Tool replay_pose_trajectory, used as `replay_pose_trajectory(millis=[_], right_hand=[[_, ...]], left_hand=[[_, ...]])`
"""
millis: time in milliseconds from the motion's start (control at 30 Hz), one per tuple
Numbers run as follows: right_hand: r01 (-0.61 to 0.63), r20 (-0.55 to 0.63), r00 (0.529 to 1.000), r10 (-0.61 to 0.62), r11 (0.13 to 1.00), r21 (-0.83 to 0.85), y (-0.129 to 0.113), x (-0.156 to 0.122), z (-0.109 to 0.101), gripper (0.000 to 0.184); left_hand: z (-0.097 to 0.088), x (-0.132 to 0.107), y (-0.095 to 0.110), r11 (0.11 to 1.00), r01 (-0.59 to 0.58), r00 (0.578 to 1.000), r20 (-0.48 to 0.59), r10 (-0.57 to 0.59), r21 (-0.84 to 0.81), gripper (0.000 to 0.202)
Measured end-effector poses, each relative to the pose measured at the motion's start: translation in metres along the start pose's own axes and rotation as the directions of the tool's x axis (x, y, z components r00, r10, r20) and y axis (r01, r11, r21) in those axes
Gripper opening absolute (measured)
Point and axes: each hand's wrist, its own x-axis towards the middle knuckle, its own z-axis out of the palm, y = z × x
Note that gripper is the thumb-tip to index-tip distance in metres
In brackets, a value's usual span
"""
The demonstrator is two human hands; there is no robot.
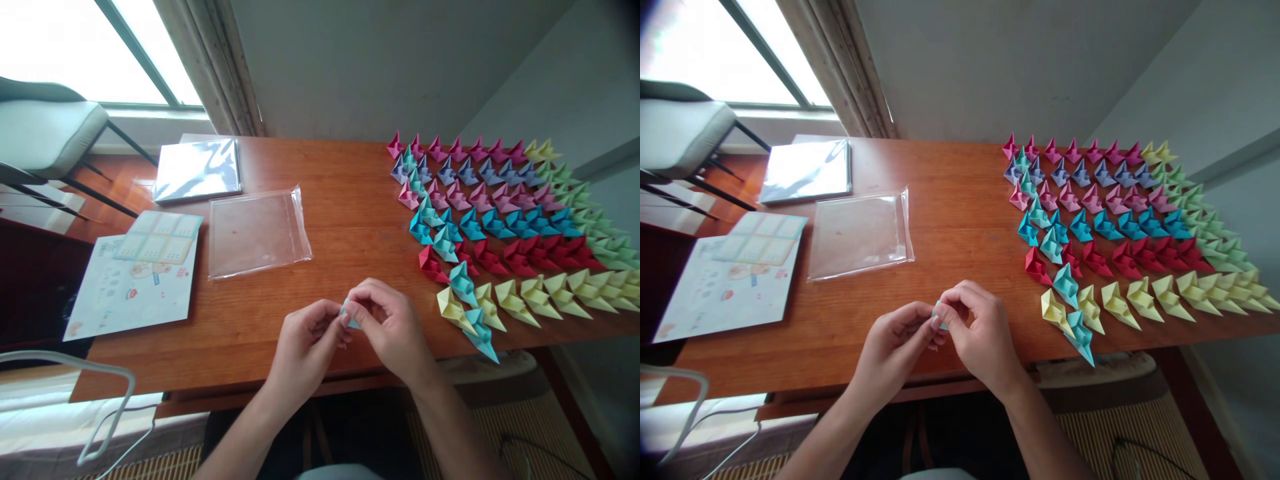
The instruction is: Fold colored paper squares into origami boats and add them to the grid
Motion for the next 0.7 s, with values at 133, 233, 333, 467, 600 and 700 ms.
replay_pose_trajectory(millis=[133,233,333,467,600,700], right_hand=[[-0.049,-0.018,0.998,0.052,0.986,0.161,0.003,-0.002,0.005,0.016],[-0.057,-0.001,0.998,0.058,0.982,0.182,0.001,-0.003,0.005,0.015],[-0.017,0.049,0.999,0.016,1.000,0.021,-0.003,-0.006,0.002,0.015],[0.062,0.118,0.992,-0.047,0.989,-0.134,-0.005,-0.010,-0.002,0.022],[0.122,0.095,0.989,-0.113,0.988,-0.099,-0.001,-0.010,0.001,0.022],[0.092,0.024,0.996,-0.091,0.992,-0.084,-0.001,-0.011,0.009,0.020]], left_hand=[[-0.002,0.001,0.005,0.998,0.020,0.998,-0.065,-0.024,-0.063,0.023],[-0.004,0.001,0.006,0.995,0.036,0.997,-0.071,-0.043,-0.090,0.023],[-0.004,0.000,0.004,0.994,0.031,0.995,-0.094,-0.041,-0.103,0.024],[-0.002,-0.001,0.003,0.995,0.025,0.992,-0.121,-0.037,-0.096,0.028],[-0.002,-0.002,0.005,0.996,0.029,0.995,-0.095,-0.037,-0.083,0.029],[-0.002,-0.003,0.006,0.996,-0.010,0.987,-0.159,-0.004,-0.086,0.026]])
